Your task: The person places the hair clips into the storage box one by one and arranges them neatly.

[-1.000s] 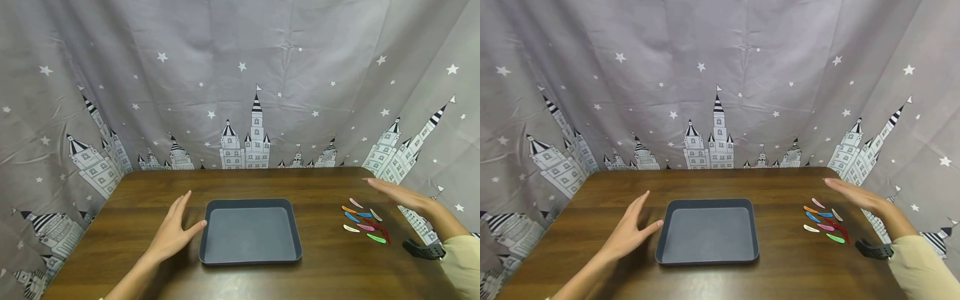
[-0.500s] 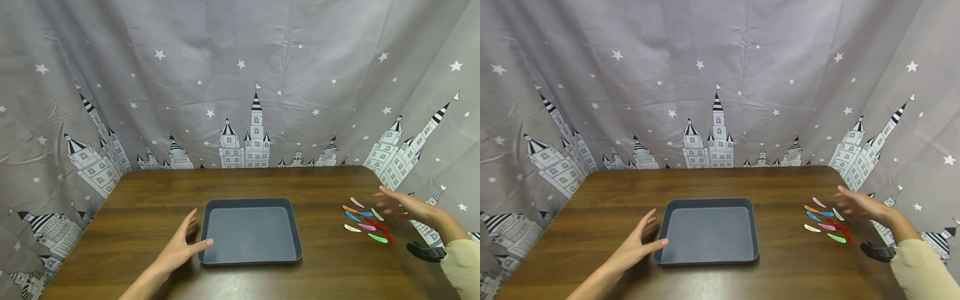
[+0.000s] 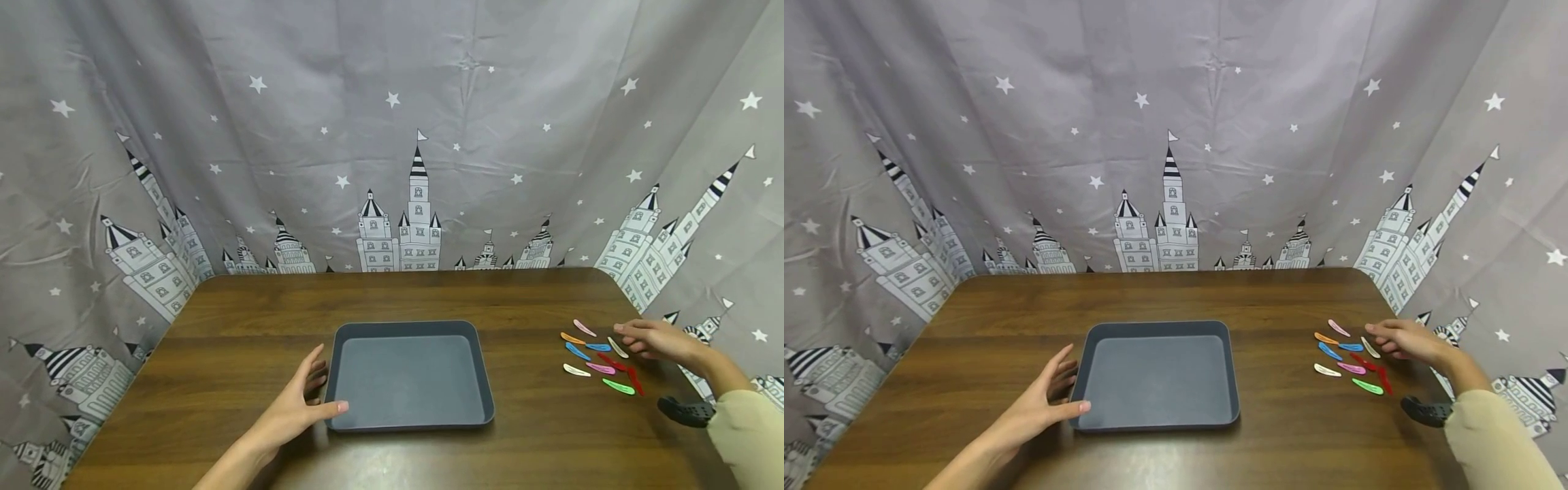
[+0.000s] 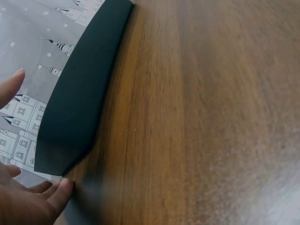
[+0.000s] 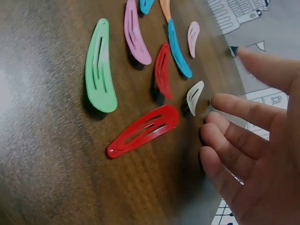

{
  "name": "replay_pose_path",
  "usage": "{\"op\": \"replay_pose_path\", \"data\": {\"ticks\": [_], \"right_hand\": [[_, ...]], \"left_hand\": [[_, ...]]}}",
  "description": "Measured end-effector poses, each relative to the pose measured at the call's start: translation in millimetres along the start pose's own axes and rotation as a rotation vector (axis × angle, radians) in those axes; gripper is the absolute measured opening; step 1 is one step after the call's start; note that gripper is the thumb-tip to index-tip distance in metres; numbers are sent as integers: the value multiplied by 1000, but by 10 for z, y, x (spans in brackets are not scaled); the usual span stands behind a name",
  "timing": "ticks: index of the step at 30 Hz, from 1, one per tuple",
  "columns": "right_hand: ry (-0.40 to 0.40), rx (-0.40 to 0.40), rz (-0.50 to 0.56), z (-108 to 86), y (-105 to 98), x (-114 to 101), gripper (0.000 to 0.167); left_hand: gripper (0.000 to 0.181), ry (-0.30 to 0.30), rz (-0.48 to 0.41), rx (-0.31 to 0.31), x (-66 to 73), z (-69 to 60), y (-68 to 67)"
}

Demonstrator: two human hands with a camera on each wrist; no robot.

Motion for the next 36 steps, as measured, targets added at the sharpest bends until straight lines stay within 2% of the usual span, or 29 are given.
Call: {"op": "replay_pose_path", "data": {"ticks": [5,14,18,25,32,36], "right_hand": [[-64,53,-106,0,0,-16,48],[-210,108,-183,40,29,-53,35],[-237,126,-187,50,16,-77,27],[-298,66,-149,50,65,-146,12],[-296,62,-134,33,59,-175,5],[-318,89,-143,42,25,-203,8]], "left_hand": [[110,-3,-16,-19,3,-8,7],[116,-20,-99,-85,-42,7,70],[116,-5,-123,-126,-27,-2,98],[113,3,-132,-159,-36,-9,101],[110,8,-150,-187,-53,-16,106],[109,5,-160,-193,-58,-12,107]]}}
Point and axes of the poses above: each hand's wrist, its own z-axis towards the middle knuckle, its own y-axis out of the palm, x = y × z, the point moved 10 cm from there along z, towards the middle knuckle, and after that the axes turned 6 degrees about -z, right-handed, at the moved point
